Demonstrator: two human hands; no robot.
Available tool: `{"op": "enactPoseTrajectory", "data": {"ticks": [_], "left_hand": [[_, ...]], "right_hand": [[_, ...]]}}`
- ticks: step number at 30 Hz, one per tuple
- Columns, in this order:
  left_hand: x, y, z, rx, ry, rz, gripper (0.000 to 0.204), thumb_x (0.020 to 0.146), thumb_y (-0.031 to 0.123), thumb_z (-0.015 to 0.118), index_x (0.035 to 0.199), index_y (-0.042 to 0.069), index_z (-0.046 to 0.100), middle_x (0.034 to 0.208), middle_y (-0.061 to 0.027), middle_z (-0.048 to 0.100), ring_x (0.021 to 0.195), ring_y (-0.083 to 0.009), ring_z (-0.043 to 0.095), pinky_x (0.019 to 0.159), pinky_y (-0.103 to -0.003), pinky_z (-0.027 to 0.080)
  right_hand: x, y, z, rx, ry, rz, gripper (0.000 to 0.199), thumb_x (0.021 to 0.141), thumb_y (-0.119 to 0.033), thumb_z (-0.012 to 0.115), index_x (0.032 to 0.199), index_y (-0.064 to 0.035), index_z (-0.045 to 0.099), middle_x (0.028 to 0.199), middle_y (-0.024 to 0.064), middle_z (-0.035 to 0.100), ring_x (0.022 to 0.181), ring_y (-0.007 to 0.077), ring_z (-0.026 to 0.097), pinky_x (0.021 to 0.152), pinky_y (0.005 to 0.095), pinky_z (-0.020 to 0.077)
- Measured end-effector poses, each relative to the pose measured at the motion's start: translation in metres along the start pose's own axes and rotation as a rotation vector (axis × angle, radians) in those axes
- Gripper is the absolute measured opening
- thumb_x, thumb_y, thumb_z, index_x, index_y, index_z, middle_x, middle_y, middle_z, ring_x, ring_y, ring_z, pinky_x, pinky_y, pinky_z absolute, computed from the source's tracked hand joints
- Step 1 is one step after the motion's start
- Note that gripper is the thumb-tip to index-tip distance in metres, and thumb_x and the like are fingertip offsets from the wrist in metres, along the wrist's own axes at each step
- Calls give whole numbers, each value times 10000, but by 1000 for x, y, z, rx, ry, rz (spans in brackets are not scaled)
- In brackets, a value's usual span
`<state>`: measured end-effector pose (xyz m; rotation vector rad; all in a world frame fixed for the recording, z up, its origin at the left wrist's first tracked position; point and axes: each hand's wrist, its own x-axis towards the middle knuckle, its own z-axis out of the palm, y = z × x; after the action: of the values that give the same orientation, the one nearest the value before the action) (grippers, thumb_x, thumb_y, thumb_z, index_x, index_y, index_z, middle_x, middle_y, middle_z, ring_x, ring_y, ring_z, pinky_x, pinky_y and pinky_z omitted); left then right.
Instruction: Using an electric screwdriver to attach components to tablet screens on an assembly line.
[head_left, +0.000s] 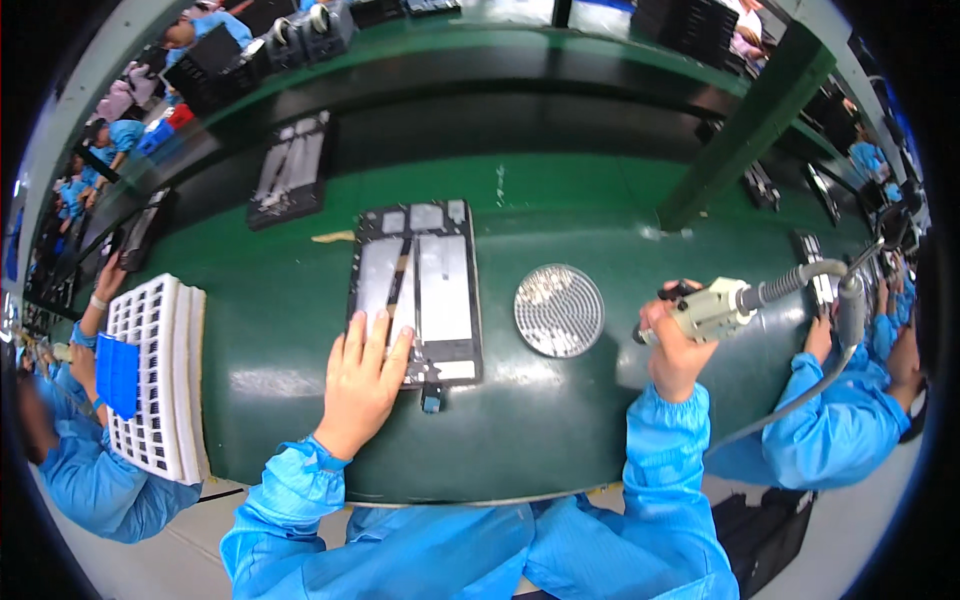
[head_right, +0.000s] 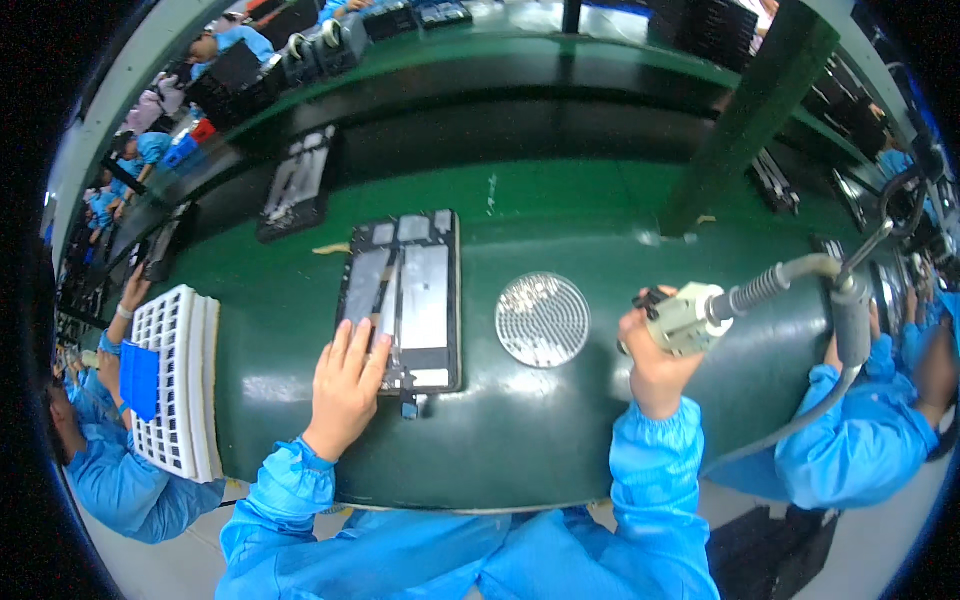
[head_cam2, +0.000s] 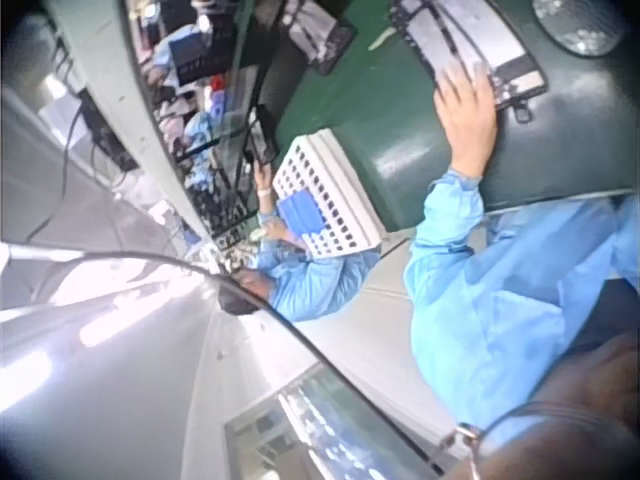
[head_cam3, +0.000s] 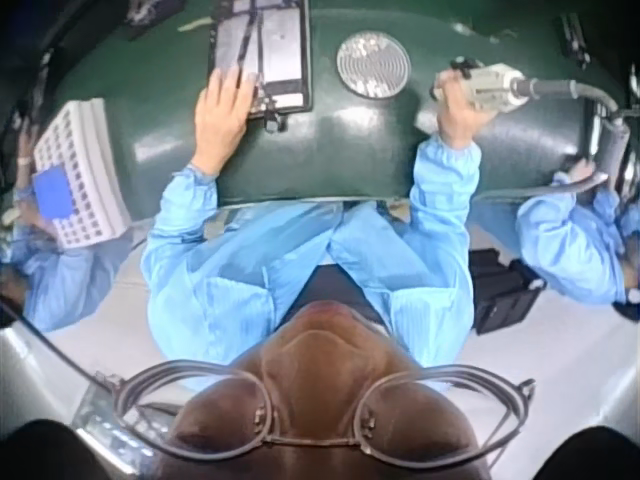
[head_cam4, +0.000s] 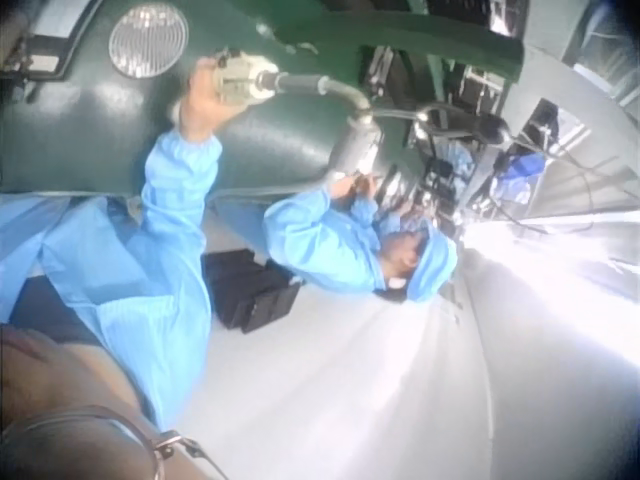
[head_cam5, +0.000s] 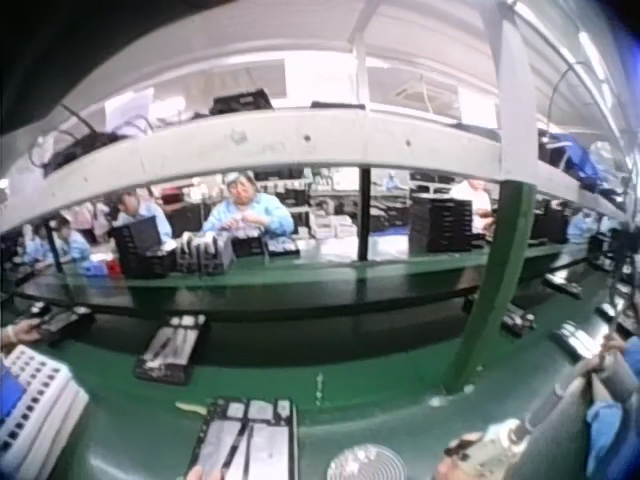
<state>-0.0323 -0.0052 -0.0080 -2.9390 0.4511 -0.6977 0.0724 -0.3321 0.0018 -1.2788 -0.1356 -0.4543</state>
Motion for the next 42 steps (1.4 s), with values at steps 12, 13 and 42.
{"op": "enactPoseTrajectory", "data": {"ticks": [12,13,42], "left_hand": [[20,-9,-10,-483,-217,496,342,736,63,608,1077,49,614,1226,-185,522,1209,-348,467,1029,-514,340],[21,-6,-5,-474,-174,534,273,778,93,556,1038,40,619,1174,-163,560,1162,-320,514,1011,-482,378],[29,10,23,-741,75,305,249,635,-34,713,866,-47,621,874,-120,593,879,-290,599,728,-375,498]], "right_hand": [[5,-5,10,-86,-52,-12,317,716,73,587,1021,36,511,739,97,566,593,178,552,588,333,475],[4,-5,10,-90,-40,-26,284,726,51,608,999,24,536,717,91,563,569,188,535,604,374,471],[5,0,9,-120,-80,-39,302,712,43,606,1003,18,528,705,107,566,567,197,542,601,360,485]]}}
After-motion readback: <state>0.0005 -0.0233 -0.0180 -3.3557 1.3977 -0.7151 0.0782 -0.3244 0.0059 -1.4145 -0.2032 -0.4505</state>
